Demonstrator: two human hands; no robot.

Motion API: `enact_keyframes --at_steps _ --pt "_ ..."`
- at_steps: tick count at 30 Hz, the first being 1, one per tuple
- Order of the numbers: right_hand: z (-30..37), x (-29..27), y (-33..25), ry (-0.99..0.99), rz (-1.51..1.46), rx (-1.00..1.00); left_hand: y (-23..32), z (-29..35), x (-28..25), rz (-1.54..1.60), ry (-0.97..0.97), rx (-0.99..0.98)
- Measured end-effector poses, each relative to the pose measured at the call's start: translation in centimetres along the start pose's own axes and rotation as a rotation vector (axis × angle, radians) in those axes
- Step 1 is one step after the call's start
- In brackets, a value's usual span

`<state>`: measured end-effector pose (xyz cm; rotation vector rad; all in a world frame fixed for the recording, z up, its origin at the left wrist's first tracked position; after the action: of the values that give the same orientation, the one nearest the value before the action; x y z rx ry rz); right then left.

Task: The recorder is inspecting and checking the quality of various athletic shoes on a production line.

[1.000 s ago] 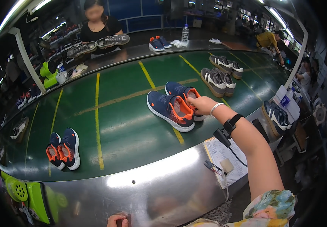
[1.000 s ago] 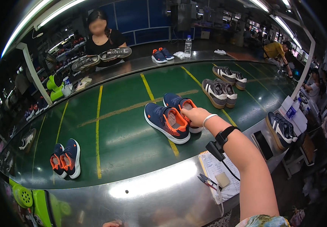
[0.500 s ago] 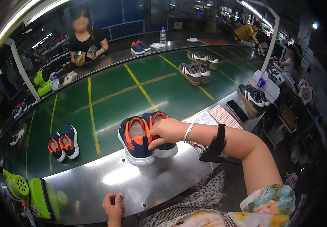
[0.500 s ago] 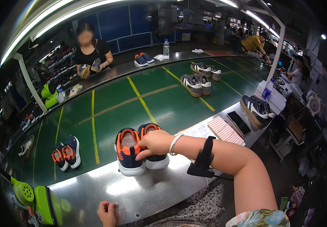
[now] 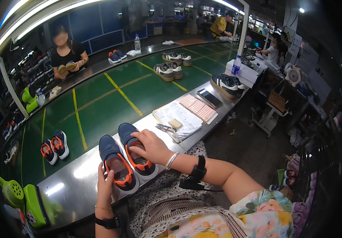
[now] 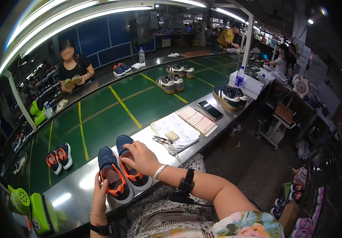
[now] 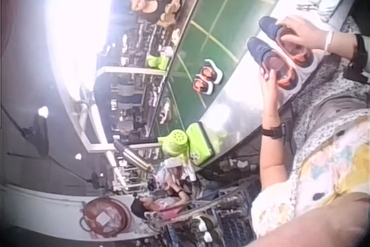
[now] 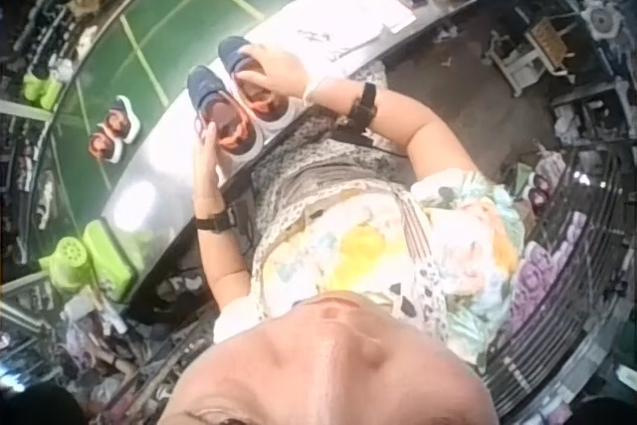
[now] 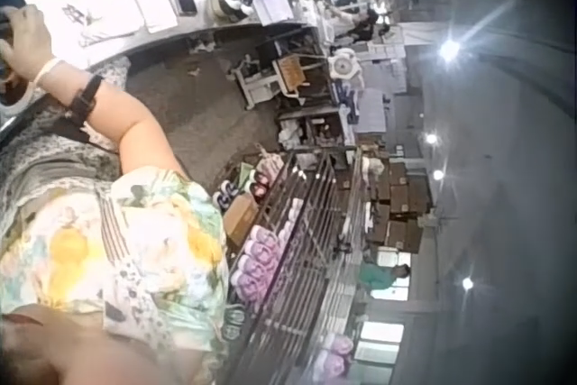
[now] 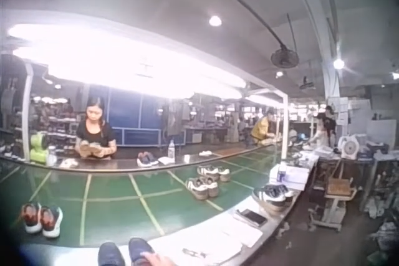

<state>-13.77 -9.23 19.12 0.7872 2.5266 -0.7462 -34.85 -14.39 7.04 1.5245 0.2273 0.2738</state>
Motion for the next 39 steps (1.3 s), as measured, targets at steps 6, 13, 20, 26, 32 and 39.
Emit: enact_keyframes --at_steps 6,13,20,26,32,39 --pt "7.1 7.4 8.9 -0.564 -0.313 0.801 1.6 -0.5 1.6 -0.035 -0.031 0.042" --pt "8.9 6.5 8.6 -0.226 -1.104 1.219 -0.1 1.3 -0.1 0.295 -0.042 -0.249" --pt "10.2 5.4 4.3 -0.186 -1.789 1.31 0.6 3.6 1.9 0.918 -0.195 -0.261" --pt "10.5 6.8 3.0 -0.33 -1.55 1.107 1.4 4.2 3.1 0.965 -0.221 -0.276" --pt "12.0 8.3 3.9 -0.269 -1.745 1.322 1.1 4.2 3.0 0.996 -0.24 -0.286" --pt "12.5 8.9 5.0 -0.202 -1.683 1.394 0.5 3.6 2.5 0.988 -0.235 -0.324"
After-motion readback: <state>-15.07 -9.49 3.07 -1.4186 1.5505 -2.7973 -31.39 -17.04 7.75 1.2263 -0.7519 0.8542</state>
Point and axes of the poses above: each hand's wrist, its own z-axis away from the middle knuckle, its own x-axis out of the palm, y = z × x, the point moved 10 cm from there along -z, towards the middle knuckle, and after that the axes turned 11 degrees about y, right-handed, at the moved point
